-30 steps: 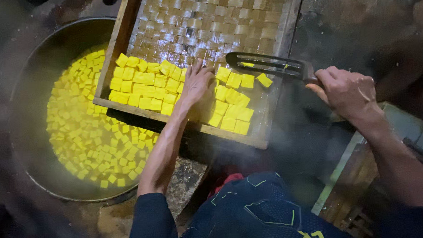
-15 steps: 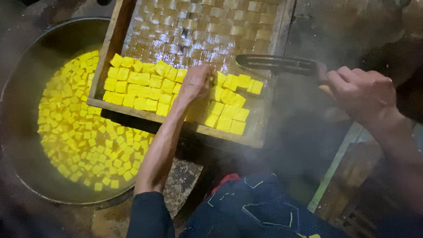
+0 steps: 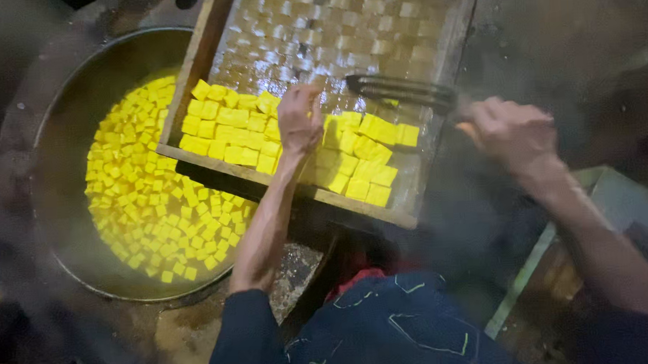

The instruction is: The person uses a slotted skimmer to scoop fried yellow tofu cubes out of a large hot-oil vat and transfers them into a woven bamboo draining tray, occasionally steadying the tray by hand and rearranging the tofu pieces as they accumulate.

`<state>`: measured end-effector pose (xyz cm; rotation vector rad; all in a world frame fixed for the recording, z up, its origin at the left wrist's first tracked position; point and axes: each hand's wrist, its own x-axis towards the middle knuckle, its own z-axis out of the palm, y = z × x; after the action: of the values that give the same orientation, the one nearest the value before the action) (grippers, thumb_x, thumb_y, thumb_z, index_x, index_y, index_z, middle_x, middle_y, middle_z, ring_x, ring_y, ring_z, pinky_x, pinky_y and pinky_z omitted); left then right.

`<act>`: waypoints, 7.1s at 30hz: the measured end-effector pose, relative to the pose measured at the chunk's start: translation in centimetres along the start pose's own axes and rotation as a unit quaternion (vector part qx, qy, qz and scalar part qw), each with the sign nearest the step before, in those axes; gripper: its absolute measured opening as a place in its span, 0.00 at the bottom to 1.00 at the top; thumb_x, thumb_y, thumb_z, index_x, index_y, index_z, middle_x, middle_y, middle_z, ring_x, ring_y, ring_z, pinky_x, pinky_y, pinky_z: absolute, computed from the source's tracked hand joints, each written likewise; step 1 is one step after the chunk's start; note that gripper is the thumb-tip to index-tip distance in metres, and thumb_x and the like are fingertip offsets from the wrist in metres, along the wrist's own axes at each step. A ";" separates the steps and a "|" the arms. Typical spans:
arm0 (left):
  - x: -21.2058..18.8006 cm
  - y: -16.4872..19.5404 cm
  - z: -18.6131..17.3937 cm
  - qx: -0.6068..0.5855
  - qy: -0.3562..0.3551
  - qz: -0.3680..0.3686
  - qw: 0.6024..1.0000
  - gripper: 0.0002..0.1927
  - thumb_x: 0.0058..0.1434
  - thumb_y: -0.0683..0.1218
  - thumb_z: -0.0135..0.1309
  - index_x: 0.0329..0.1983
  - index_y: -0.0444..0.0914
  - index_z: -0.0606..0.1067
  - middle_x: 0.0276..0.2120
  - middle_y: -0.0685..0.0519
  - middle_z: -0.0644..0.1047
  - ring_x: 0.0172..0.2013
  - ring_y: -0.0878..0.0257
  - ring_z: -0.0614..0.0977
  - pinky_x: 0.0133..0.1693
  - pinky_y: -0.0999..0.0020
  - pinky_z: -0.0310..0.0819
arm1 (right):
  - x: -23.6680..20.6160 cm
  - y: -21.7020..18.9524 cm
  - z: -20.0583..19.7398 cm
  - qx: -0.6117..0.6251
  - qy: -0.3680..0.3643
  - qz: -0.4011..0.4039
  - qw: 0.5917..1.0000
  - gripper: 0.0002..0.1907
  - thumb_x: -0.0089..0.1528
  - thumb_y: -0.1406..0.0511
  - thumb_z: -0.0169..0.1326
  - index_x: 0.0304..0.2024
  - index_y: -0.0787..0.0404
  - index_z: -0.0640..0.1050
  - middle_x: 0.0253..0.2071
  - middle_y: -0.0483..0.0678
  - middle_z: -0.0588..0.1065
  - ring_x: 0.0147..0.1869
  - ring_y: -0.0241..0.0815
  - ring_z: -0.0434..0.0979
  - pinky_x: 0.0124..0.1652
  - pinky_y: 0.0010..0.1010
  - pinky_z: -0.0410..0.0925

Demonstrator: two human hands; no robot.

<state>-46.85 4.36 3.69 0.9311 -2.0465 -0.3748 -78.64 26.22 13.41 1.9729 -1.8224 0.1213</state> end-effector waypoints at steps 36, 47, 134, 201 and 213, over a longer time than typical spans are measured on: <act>4.1 6.1 12.1 -0.104 -0.379 0.023 0.919 0.15 0.58 0.49 0.57 0.45 0.39 0.78 0.43 0.44 0.82 0.46 0.44 0.82 0.46 0.52 0.76 | -23.1 -2.6 1.3 0.297 0.076 0.488 0.817 0.13 0.72 0.66 0.62 0.54 0.70 0.81 0.47 0.56 0.80 0.52 0.44 0.81 0.50 0.35 0.74; -4.0 -1.0 -6.3 -0.184 -0.047 -0.141 0.972 0.11 0.67 0.42 0.58 0.51 0.34 0.78 0.41 0.48 0.82 0.41 0.61 0.82 0.46 0.67 0.77 | -14.5 -6.1 -0.7 0.421 0.092 0.477 0.766 0.15 0.70 0.63 0.61 0.52 0.69 0.80 0.39 0.48 0.80 0.38 0.36 0.79 0.38 0.28 0.71; -40.9 -19.1 -27.4 0.163 -0.081 -0.550 0.815 0.32 0.66 0.63 0.45 0.61 0.34 0.72 0.66 0.39 0.65 0.68 0.47 0.62 0.68 0.47 0.44 | 27.6 -79.5 14.5 0.683 -0.348 0.112 0.633 0.20 0.65 0.56 0.60 0.42 0.70 0.80 0.28 0.47 0.77 0.27 0.34 0.75 0.28 0.26 0.69; 0.2 -18.5 -14.7 0.035 -0.023 -0.069 0.997 0.07 0.62 0.42 0.53 0.42 0.37 0.77 0.41 0.45 0.78 0.46 0.48 0.79 0.49 0.53 0.73 | 20.5 -20.6 1.1 0.279 -0.039 0.061 0.958 0.22 0.59 0.70 0.56 0.57 0.61 0.78 0.51 0.55 0.76 0.52 0.58 0.77 0.50 0.46 0.70; 8.0 -18.0 -6.8 -0.002 -0.026 0.032 0.999 0.17 0.63 0.45 0.53 0.53 0.32 0.77 0.58 0.38 0.75 0.60 0.44 0.75 0.62 0.51 0.67 | 19.4 -18.5 5.9 0.185 -0.011 0.067 0.980 0.24 0.59 0.67 0.60 0.59 0.60 0.77 0.52 0.52 0.76 0.54 0.55 0.76 0.51 0.45 0.70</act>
<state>-35.76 -13.29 2.40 0.8584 -2.1162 -0.3716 -59.79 6.48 10.24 2.0934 -2.0651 0.5163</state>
